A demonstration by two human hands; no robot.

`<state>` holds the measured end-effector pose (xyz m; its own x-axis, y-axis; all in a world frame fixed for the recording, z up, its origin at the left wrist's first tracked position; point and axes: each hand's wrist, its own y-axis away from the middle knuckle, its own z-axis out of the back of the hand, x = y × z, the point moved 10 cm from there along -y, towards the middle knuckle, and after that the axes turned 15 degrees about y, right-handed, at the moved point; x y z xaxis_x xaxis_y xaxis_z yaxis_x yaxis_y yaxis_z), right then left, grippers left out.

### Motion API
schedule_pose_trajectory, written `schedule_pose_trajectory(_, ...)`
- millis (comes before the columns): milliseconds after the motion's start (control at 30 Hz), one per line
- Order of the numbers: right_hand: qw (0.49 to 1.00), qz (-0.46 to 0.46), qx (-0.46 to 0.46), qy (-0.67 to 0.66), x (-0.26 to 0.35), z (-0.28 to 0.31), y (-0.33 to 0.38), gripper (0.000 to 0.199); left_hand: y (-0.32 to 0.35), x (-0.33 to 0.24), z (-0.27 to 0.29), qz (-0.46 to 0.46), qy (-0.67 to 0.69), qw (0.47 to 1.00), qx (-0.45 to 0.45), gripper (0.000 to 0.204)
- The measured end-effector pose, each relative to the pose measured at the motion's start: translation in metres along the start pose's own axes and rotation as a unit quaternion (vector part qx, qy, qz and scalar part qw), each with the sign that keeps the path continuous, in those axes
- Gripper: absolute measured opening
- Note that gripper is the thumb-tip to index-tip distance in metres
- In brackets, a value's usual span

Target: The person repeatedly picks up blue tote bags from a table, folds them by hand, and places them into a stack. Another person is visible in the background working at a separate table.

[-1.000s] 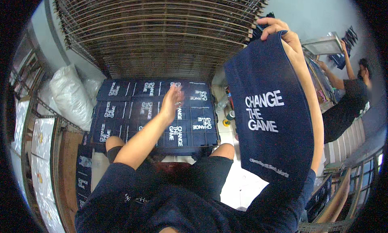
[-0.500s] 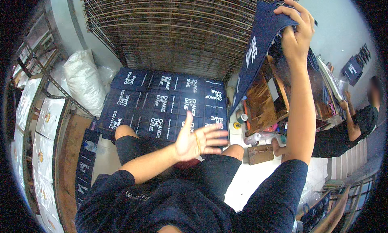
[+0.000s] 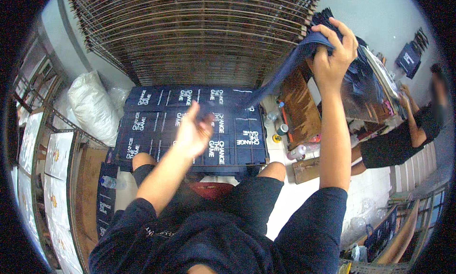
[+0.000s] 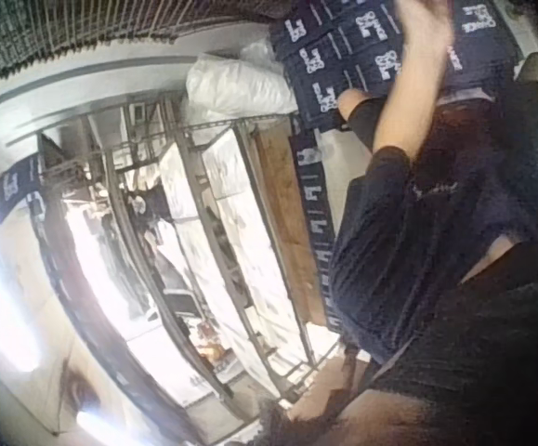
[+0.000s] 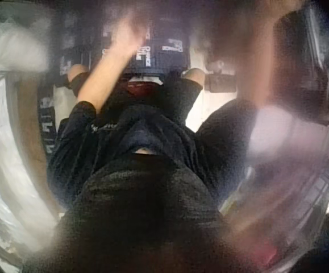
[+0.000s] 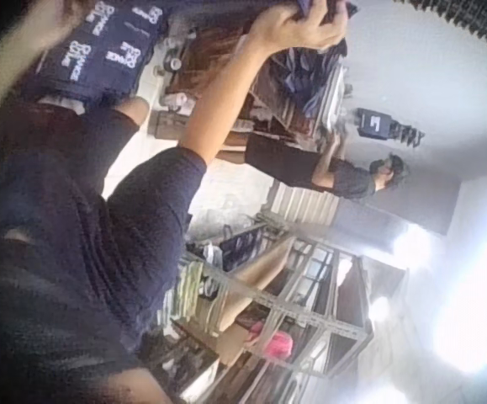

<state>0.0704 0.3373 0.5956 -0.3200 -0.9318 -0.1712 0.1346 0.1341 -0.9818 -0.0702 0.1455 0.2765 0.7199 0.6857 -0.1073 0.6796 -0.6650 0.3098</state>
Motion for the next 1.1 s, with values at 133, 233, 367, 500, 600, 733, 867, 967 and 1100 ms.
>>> schedule_pose_trajectory(133,0.993,-0.094,0.037,0.058,-0.002,0.018,0.059,0.052,0.010,-0.079,-0.112,-0.107,-0.089,0.979,0.149,0.027)
schedule_pose_trajectory(233,0.986,-0.148,-0.003,0.072,0.022,0.071,0.161,0.052,0.004,-0.079,-0.178,-0.136,-0.135,0.959,0.207,0.027)
schedule_pose_trajectory(367,0.761,-0.547,0.228,-0.263,0.094,0.029,0.402,0.034,-0.001,-0.062,-0.208,-0.180,-0.234,0.935,0.196,0.029)
schedule_pose_trajectory(500,0.158,-0.732,0.481,-0.455,0.247,0.020,0.538,0.052,-0.014,-0.084,-0.222,-0.217,-0.299,0.913,0.174,0.039)
schedule_pose_trajectory(600,0.064,-0.691,0.496,-0.522,0.280,0.007,0.525,0.070,-0.014,-0.119,-0.234,-0.248,-0.291,0.912,0.146,0.033)
schedule_pose_trajectory(733,-0.005,-0.676,0.397,-0.621,0.293,-0.046,0.474,0.086,0.001,-0.182,-0.235,-0.235,-0.307,0.897,0.217,0.033)
schedule_pose_trajectory(867,-0.040,-0.687,0.255,-0.679,0.263,-0.099,0.429,0.094,0.042,-0.247,-0.192,-0.262,-0.329,0.895,0.149,0.025)
schedule_pose_trajectory(967,0.070,-0.720,0.316,-0.613,0.220,-0.139,0.469,0.050,0.063,-0.267,-0.141,-0.237,-0.301,0.916,0.115,0.025)
schedule_pose_trajectory(1100,0.274,-0.726,0.394,-0.491,0.179,-0.150,0.480,0.038,0.066,-0.312,-0.016,-0.259,-0.325,0.909,-0.040,0.023)
